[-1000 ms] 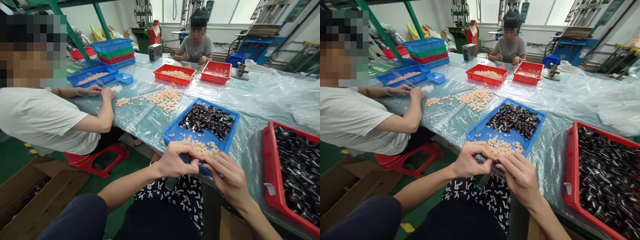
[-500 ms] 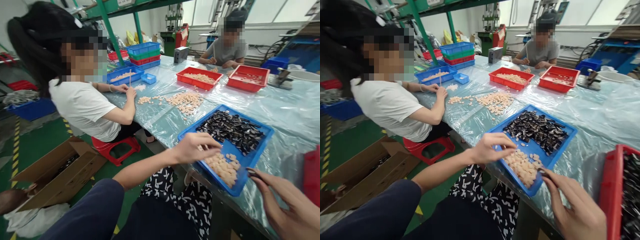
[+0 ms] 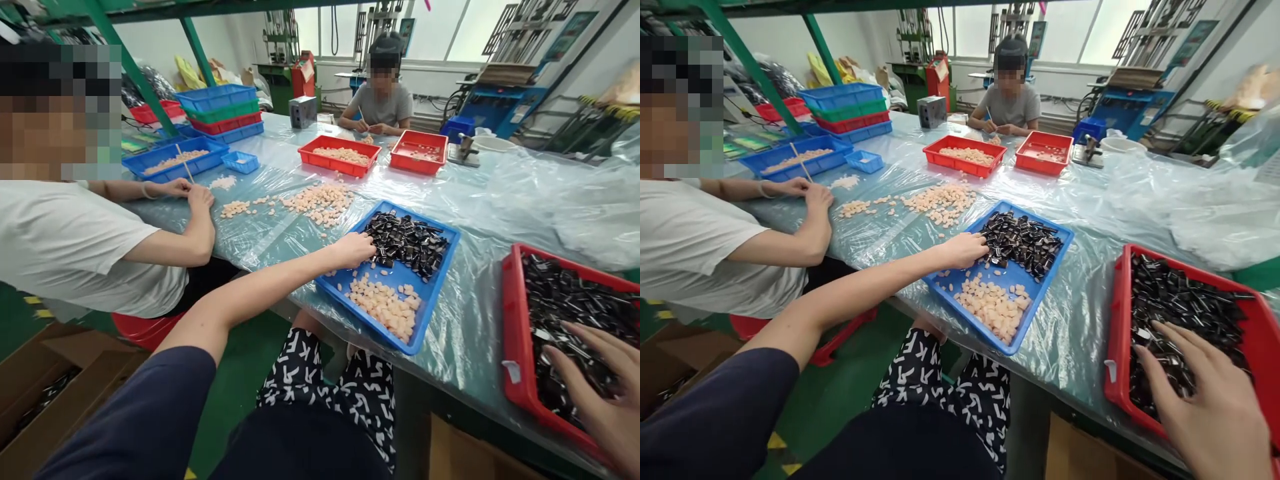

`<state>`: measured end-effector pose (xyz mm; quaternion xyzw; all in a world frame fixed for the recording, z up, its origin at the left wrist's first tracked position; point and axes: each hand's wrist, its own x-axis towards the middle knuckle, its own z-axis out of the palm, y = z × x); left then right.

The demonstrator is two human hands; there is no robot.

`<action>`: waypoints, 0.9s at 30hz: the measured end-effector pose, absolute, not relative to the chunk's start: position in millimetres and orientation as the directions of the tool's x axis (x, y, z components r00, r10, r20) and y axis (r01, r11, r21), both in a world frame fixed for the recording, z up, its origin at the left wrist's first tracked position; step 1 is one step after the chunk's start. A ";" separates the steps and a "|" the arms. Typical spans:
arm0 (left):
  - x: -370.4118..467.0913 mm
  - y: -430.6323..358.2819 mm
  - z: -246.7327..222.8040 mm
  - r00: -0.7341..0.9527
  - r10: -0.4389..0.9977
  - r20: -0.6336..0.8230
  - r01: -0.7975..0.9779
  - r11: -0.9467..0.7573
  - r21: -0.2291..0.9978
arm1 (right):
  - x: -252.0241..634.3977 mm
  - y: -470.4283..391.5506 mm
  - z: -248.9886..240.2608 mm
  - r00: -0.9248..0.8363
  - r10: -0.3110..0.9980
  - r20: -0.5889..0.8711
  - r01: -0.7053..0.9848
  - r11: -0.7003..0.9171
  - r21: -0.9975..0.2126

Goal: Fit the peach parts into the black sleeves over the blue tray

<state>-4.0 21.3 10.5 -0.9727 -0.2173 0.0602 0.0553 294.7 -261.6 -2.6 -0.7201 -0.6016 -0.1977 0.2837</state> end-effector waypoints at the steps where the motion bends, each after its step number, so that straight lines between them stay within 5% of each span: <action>1: 0.1 24.1 9.2 0.896 0.434 -0.097 0.418 -0.896 -0.148 | 276.4 -260.5 5.3 0.178 0.764 0.620 0.979 -0.074 -0.190; 3: 1.4 23.3 12.3 0.892 0.448 -0.054 0.443 -0.893 -0.078 | 244.2 -257.8 15.8 0.151 0.782 0.605 0.963 0.022 -0.268; 6: -8.4 3.1 28.2 0.887 0.455 0.082 0.421 -0.868 0.265 | 206.6 -248.7 18.6 0.170 0.809 0.562 0.904 0.100 -0.417; 10: -26.7 -43.9 48.0 0.913 0.353 0.206 0.147 -0.753 0.642 | 163.8 -224.6 13.4 0.170 0.874 0.454 0.805 0.143 -0.576; 17: -59.5 -80.2 39.7 0.843 0.493 0.213 0.151 -0.598 0.787 | 123.8 -198.0 13.6 -0.004 0.919 0.395 0.701 0.284 -0.654; 27: -77.9 -84.9 34.9 0.813 0.583 -0.004 0.206 -0.281 0.937 | 119.6 -197.3 14.8 -0.199 0.835 0.513 0.853 0.405 -0.328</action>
